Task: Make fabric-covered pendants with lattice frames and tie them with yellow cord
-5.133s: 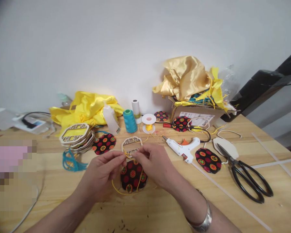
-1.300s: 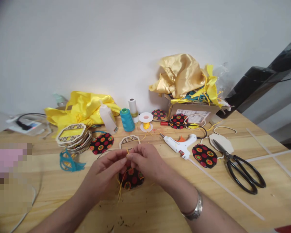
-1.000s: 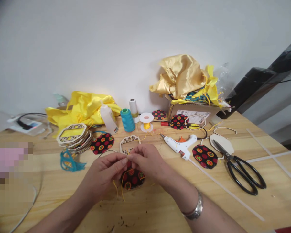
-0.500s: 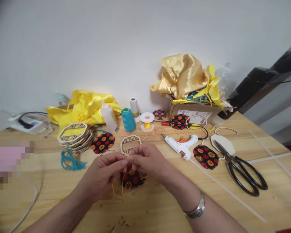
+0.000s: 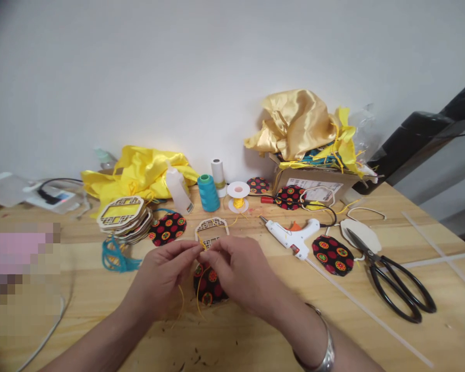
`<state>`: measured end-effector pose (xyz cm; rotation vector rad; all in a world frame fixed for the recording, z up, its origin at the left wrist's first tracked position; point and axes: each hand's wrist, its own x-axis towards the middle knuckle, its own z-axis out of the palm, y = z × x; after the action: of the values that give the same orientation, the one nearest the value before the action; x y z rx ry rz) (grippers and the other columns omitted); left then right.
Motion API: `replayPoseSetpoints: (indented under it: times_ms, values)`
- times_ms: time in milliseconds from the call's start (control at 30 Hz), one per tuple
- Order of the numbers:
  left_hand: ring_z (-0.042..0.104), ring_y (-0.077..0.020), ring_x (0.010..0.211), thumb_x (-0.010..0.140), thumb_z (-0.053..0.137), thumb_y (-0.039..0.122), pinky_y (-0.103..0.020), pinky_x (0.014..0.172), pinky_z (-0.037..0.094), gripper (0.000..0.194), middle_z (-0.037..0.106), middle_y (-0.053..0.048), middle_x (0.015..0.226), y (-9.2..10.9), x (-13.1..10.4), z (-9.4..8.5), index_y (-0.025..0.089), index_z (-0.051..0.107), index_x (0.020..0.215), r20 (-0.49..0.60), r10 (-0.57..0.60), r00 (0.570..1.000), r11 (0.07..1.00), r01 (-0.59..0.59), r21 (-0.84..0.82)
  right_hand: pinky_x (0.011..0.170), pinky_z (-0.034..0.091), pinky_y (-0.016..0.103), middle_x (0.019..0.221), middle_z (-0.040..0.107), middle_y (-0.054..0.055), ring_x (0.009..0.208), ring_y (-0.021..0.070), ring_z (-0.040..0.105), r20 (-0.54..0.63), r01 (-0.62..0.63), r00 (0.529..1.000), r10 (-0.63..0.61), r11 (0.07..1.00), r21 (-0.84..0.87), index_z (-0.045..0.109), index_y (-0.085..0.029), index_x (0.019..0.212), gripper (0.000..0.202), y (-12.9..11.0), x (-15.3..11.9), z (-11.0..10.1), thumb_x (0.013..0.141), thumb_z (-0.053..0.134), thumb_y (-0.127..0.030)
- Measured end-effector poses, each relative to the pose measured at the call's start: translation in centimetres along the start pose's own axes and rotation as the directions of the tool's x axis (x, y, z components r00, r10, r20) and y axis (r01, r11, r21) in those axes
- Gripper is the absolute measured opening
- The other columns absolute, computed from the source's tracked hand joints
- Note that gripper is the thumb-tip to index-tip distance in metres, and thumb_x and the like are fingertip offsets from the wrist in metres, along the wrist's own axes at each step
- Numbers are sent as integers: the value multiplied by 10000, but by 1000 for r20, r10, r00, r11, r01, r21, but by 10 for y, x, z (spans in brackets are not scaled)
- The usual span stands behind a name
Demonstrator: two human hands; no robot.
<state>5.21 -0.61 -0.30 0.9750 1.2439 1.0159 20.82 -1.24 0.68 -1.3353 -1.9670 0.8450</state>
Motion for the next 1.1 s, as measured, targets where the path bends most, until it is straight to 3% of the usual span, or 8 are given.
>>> replayPoseSetpoints:
  times_ms: [200,300,367,433,533,700,900,1100]
  values:
    - [486,-70,414,612,736,284,-175,417,349,156,649,20,543,-1,-2,3,157,671,675,9,-152,988,959,150,-242,492,299,295,726,642,75,592,176,536,267,471,882,-388,707,-527,598,-126,883,190,-3,-13,20,861,410,-120]
    - [477,-58,410,612,740,265,-150,401,319,156,630,16,507,-2,-1,2,150,661,681,14,-163,986,940,160,-303,474,296,304,699,628,79,567,179,516,369,601,799,-476,592,-537,602,-114,881,199,-3,-15,20,837,410,-89]
    - [437,-39,395,603,750,249,-135,389,281,153,570,44,451,-3,0,2,148,666,681,0,-153,988,938,145,-315,500,331,301,691,618,69,586,172,513,340,611,792,-507,663,-433,602,-147,774,162,-5,-14,15,841,461,-189]
    - [430,-37,404,588,761,242,-137,398,284,154,538,59,443,-4,1,1,148,675,674,-9,-144,990,941,134,-311,576,384,288,715,611,55,650,158,529,164,499,867,-471,825,-266,586,-169,697,204,-5,-11,9,848,481,-258]
    - [409,-36,409,594,759,257,-145,397,280,147,539,58,460,-6,0,1,147,693,666,2,-114,993,962,111,-251,688,423,265,782,610,39,752,138,553,-153,168,976,-155,983,72,585,-175,751,178,-2,-4,4,869,467,-238]
    - [488,-69,477,657,712,262,-169,481,383,94,599,31,501,-4,-3,3,171,723,676,95,-63,993,987,76,-140,598,454,253,731,614,15,674,139,582,109,-236,972,210,826,513,532,-186,870,156,6,7,11,829,522,-337]
    - [568,-111,606,681,687,237,-202,599,447,86,686,-4,639,0,-8,6,192,745,727,171,-72,983,993,87,-82,457,358,201,546,466,-57,467,82,428,93,-281,958,270,832,478,488,-193,706,138,6,7,13,804,524,-283]
    - [363,-32,391,679,707,293,-141,407,309,129,504,71,418,0,-7,5,167,721,701,168,-99,981,989,116,-92,475,320,214,509,412,-62,476,86,377,41,-237,969,242,882,407,500,-182,662,143,7,8,9,796,503,-232]
